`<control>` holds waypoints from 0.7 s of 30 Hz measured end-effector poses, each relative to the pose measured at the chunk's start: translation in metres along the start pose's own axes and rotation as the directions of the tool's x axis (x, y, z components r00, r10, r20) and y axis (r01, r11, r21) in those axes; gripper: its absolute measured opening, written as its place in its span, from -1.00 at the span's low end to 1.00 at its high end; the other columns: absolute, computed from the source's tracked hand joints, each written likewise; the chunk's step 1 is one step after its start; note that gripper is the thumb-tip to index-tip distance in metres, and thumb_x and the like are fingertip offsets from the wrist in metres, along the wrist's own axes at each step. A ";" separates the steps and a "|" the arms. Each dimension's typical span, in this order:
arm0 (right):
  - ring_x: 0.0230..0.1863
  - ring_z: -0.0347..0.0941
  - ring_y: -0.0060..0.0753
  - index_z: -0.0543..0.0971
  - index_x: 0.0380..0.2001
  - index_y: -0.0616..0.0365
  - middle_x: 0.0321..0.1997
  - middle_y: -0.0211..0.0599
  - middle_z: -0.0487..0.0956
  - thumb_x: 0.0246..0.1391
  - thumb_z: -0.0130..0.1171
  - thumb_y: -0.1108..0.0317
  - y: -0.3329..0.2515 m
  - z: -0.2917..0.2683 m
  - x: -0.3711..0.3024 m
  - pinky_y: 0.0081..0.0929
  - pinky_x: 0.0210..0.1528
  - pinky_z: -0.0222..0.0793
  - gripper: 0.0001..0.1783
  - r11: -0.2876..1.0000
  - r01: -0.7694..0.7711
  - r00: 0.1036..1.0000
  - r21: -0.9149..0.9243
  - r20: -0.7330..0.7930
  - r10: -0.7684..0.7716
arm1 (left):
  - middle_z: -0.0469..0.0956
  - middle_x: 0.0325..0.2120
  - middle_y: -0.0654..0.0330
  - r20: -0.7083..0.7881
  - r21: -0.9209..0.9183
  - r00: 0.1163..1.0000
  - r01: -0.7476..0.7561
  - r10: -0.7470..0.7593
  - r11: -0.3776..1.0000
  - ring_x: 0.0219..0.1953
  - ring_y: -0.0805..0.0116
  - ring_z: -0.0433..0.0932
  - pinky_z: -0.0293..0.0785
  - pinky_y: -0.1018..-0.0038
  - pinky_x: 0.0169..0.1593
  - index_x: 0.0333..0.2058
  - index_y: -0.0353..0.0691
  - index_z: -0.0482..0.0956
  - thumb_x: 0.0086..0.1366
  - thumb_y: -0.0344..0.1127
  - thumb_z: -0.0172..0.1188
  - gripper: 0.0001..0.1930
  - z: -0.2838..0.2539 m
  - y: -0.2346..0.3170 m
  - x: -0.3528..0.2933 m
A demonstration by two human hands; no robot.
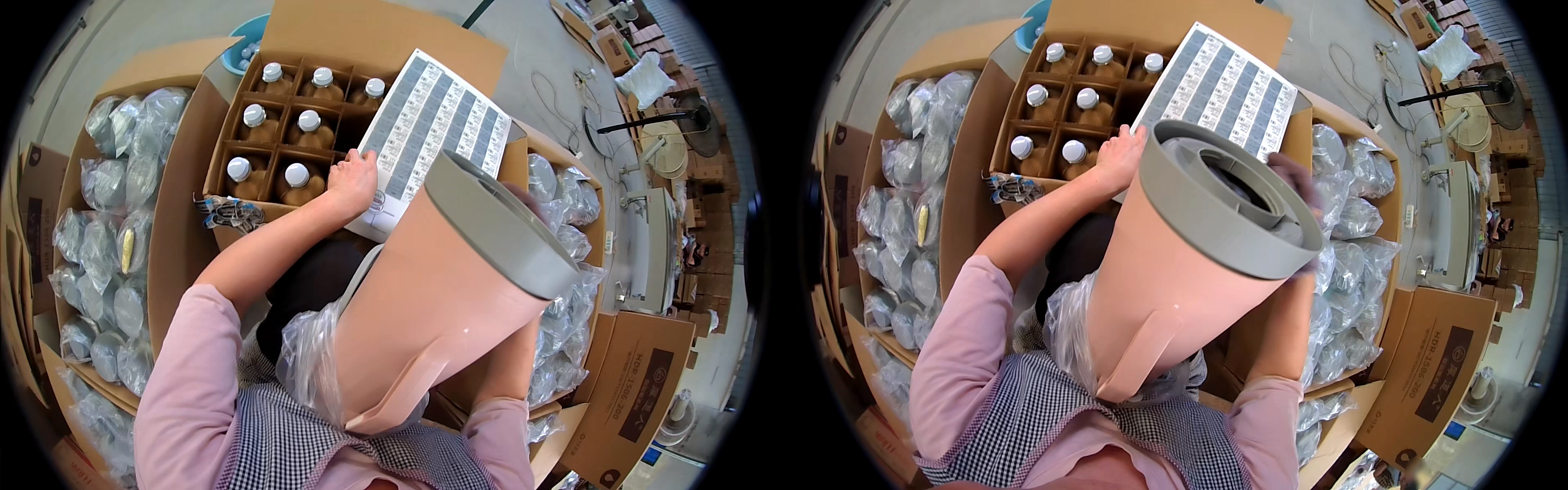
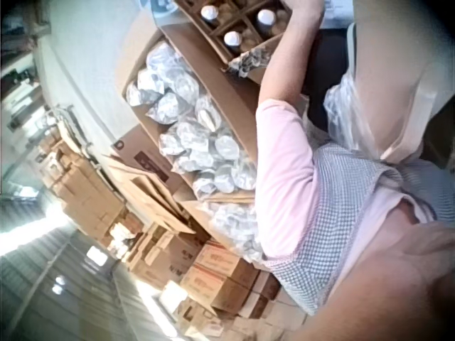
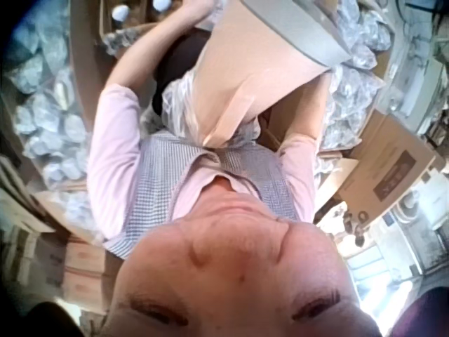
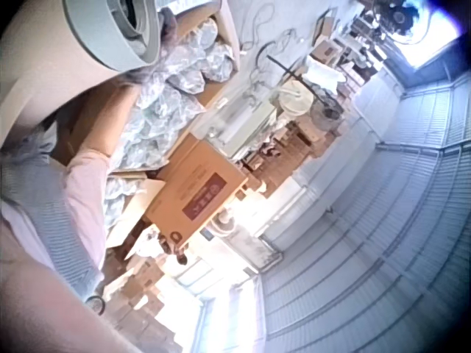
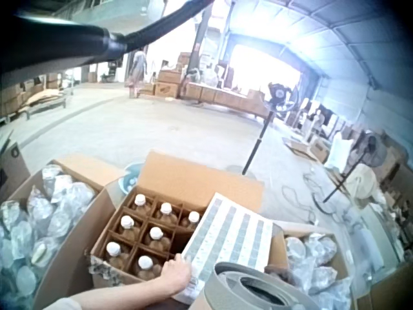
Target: The person assembles pink pitchers by inserting a metal filter into the lid, placing the lid on the pitcher, and attaching a label. The person repeats this process for multiple units in a warehouse setting.
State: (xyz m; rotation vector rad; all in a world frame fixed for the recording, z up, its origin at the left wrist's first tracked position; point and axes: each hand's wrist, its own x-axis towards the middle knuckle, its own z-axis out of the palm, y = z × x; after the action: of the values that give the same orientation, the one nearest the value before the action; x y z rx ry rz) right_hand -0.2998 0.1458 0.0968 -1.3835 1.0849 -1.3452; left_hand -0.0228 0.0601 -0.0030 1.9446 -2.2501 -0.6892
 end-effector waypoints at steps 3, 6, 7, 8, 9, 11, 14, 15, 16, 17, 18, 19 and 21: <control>0.08 0.40 -0.35 0.46 0.11 0.17 0.05 -0.21 0.50 0.09 0.12 0.17 0.043 0.005 0.006 -0.37 0.16 0.25 -0.47 0.878 -0.045 0.998 -0.476 0.018 0.061 | 0.51 -0.14 -0.01 -0.095 0.140 0.990 -0.088 0.102 0.986 -0.14 0.03 0.59 0.41 0.15 -0.01 -0.07 -0.22 0.45 0.21 -0.37 0.12 -0.71 -0.002 0.013 0.006; 0.21 0.28 -0.28 0.38 0.19 0.13 0.17 -0.18 0.41 -0.02 0.18 -0.01 0.090 0.026 0.009 -0.25 0.27 0.09 -0.27 0.475 0.117 0.987 -0.872 0.154 0.039 | 0.48 -0.01 -0.05 0.079 0.392 0.970 -0.242 0.229 0.888 0.08 0.03 0.47 0.30 0.13 0.15 0.01 -0.16 0.47 0.23 -0.22 0.17 -0.63 -0.002 0.010 0.021; 0.26 0.24 -0.26 0.36 0.22 0.12 0.21 -0.17 0.38 -0.05 0.20 -0.07 0.104 0.033 0.010 -0.20 0.31 0.04 -0.20 0.348 0.177 0.980 -0.921 0.199 0.028 | 0.45 0.03 -0.05 0.131 0.441 0.953 -0.304 0.274 0.845 0.11 0.04 0.44 0.28 0.13 0.17 0.03 -0.15 0.45 0.22 -0.20 0.19 -0.59 0.000 0.010 0.024; 0.30 0.20 -0.23 0.33 0.24 0.11 0.26 -0.15 0.35 -0.09 0.22 -0.14 0.115 0.037 0.011 -0.16 0.35 -0.02 -0.13 0.228 0.229 0.972 -0.946 0.236 0.002 | 0.42 0.06 -0.04 0.144 0.432 0.930 -0.367 0.339 0.824 0.14 0.04 0.40 0.26 0.13 0.19 0.06 -0.14 0.44 0.20 -0.18 0.21 -0.55 0.002 0.008 0.027; 0.35 0.16 -0.21 0.30 0.27 0.09 0.30 -0.14 0.32 -0.12 0.23 -0.20 0.124 0.038 0.015 -0.12 0.38 -0.07 -0.06 0.117 0.255 0.967 -0.960 0.254 -0.018 | 0.40 0.09 -0.03 0.161 0.421 0.900 -0.435 0.406 0.796 0.17 0.05 0.37 0.23 0.12 0.20 0.09 -0.13 0.42 0.19 -0.17 0.24 -0.51 0.004 0.007 0.033; 0.44 0.08 -0.16 0.25 0.32 0.07 0.38 -0.12 0.26 -0.20 0.27 -0.32 0.139 0.039 0.027 -0.04 0.46 -0.18 0.08 -0.019 0.280 0.960 -0.960 0.281 -0.017 | 0.34 0.16 -0.01 0.127 0.297 0.815 -0.575 0.565 0.763 0.23 0.06 0.30 0.19 0.12 0.24 0.15 -0.12 0.38 0.17 -0.13 0.28 -0.42 0.009 0.000 0.045; 0.51 -0.10 -0.17 0.18 0.36 0.00 0.46 -0.16 0.13 -0.26 0.34 -0.30 0.131 0.039 0.055 0.06 0.48 -0.38 0.15 0.237 0.161 0.917 -0.958 0.234 0.323 | 0.26 0.25 0.01 0.072 0.142 0.718 -0.694 0.692 0.706 0.32 0.07 0.20 0.12 0.12 0.29 0.23 -0.10 0.33 0.13 -0.08 0.34 -0.30 0.018 -0.020 0.060; 0.51 -0.10 -0.18 0.20 0.35 0.00 0.46 -0.16 0.13 -0.27 0.35 -0.30 0.124 0.033 0.054 0.05 0.48 -0.37 0.14 0.226 0.171 0.908 -0.959 0.243 0.340 | 0.24 0.29 0.02 0.047 0.094 0.691 -0.722 0.721 0.686 0.35 0.08 0.16 0.10 0.11 0.31 0.26 -0.09 0.31 0.11 -0.06 0.36 -0.25 0.026 -0.019 0.066; 0.51 -0.11 -0.17 0.20 0.35 -0.01 0.46 -0.16 0.13 -0.27 0.34 -0.32 0.123 0.028 0.055 0.06 0.48 -0.37 0.15 0.223 0.172 0.907 -0.959 0.243 0.345 | 0.21 0.32 0.03 0.019 0.065 0.672 -0.740 0.740 0.670 0.38 0.08 0.13 0.07 0.11 0.33 0.29 -0.08 0.29 0.10 -0.04 0.39 -0.21 0.032 -0.021 0.070; 0.51 -0.11 -0.16 0.20 0.36 -0.02 0.47 -0.16 0.12 -0.27 0.33 -0.34 0.122 0.025 0.056 0.07 0.48 -0.38 0.15 0.220 0.181 0.903 -0.959 0.251 0.348 | 0.23 0.31 0.03 -0.025 0.025 0.652 -0.758 0.758 0.652 0.38 0.10 0.13 0.07 0.10 0.33 0.27 -0.08 0.31 0.06 -0.04 0.42 -0.19 0.038 -0.021 0.071; 0.52 -0.12 -0.15 0.21 0.36 -0.03 0.47 -0.16 0.11 -0.27 0.32 -0.35 0.121 0.022 0.055 0.08 0.48 -0.38 0.15 0.217 0.193 0.899 -0.957 0.262 0.352 | 0.25 0.29 0.04 -0.068 -0.013 0.631 -0.775 0.772 0.632 0.38 0.11 0.13 0.06 0.09 0.32 0.26 -0.08 0.34 0.02 -0.03 0.44 -0.18 0.044 -0.021 0.073; 0.52 -0.13 -0.14 0.20 0.36 -0.06 0.48 -0.16 0.10 -0.27 0.30 -0.38 0.117 0.027 0.055 0.09 0.48 -0.39 0.15 0.203 0.199 0.900 -0.959 0.261 0.350 | 0.27 0.28 0.04 -0.122 -0.041 0.629 -0.776 0.768 0.629 0.38 0.13 0.13 0.05 0.07 0.32 0.24 -0.08 0.36 -0.02 -0.03 0.47 -0.16 0.044 -0.027 0.071; 0.52 -0.16 -0.11 0.20 0.37 -0.12 0.49 -0.17 0.08 -0.26 0.26 -0.42 0.112 0.022 0.049 0.12 0.47 -0.41 0.14 0.155 0.179 0.906 -0.972 0.224 0.359 | 0.24 0.29 -0.01 0.016 0.083 0.727 -0.685 0.687 0.724 0.38 0.09 0.12 -0.02 -0.01 0.33 0.24 -0.07 0.36 0.03 -0.01 0.44 -0.20 0.028 -0.005 0.054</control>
State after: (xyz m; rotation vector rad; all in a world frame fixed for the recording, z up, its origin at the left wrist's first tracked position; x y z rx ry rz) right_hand -0.2765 0.0747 -0.0018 -2.3316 1.8237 0.0902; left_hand -0.0384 0.0160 -0.0421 0.9506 -2.7359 -0.4638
